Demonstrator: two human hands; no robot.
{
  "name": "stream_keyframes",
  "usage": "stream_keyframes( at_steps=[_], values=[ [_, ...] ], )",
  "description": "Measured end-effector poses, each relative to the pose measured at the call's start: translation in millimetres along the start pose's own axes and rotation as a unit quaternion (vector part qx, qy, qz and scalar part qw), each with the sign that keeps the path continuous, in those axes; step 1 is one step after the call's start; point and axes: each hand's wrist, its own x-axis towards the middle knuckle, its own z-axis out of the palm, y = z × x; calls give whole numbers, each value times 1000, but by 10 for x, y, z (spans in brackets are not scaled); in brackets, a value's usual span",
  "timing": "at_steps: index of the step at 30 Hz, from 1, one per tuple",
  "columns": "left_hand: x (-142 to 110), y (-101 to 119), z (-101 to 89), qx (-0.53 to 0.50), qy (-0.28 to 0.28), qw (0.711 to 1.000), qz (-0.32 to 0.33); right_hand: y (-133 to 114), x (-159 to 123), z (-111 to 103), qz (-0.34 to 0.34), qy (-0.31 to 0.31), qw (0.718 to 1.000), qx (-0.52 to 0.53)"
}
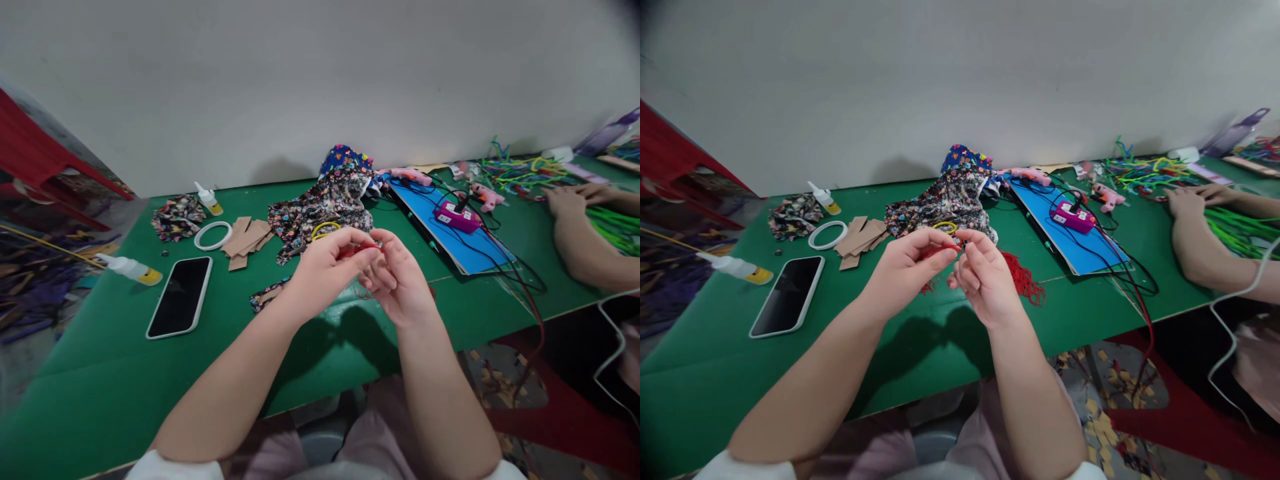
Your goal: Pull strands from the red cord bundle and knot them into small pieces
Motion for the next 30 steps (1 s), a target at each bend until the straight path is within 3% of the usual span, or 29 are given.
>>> stream_keyframes(
  at_steps=[8,18,30],
  values=[
    [-13,-80,-6,136,65,988,46,38,19,1,-65,68,993,-77],
    [6,-70,-26,78,57,994,55,44,8,7,-86,69,987,-114],
    [8,-66,-61,97,43,993,47,28,0,17,-78,67,989,-105]
  ],
)
